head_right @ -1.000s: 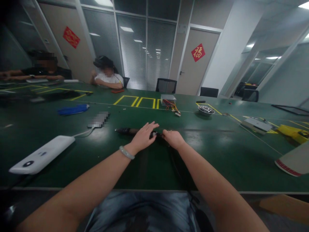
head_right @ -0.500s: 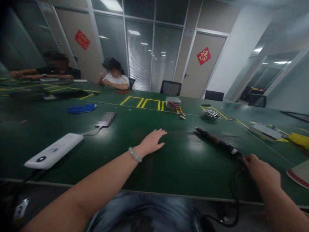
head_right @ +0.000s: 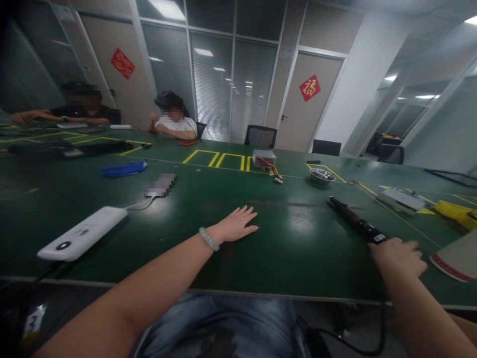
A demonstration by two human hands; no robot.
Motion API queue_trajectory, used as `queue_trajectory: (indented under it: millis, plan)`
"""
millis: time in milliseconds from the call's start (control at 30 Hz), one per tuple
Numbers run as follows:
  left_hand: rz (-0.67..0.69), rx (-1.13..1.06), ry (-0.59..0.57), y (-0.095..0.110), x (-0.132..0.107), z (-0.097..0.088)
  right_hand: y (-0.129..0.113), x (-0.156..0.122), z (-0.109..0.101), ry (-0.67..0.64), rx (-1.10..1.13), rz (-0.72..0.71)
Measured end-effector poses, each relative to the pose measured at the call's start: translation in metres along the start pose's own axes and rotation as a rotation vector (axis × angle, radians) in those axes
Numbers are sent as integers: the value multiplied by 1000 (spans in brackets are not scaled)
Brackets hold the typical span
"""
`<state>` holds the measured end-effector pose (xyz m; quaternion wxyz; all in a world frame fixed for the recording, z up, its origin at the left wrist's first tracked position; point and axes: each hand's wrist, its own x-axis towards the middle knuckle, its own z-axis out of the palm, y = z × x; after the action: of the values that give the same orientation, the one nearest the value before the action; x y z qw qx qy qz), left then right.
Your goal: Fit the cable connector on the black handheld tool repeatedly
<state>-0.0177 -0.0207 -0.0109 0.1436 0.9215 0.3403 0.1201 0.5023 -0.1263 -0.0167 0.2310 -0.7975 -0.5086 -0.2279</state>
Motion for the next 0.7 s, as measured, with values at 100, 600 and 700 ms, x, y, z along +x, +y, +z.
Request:
queue_trajectory:
  millis: [100, 600, 700]
  plan:
    - [-2, -1, 12, -1, 0, 1, -80, -2, -5, -43, -66, 47]
    - [30, 194, -48, -5, 4, 13, -380, -77, -26, -582, 739, -1080]
    - [35, 191, -67, -3, 2, 9, -377, -79, -24, -578, 770, -1058]
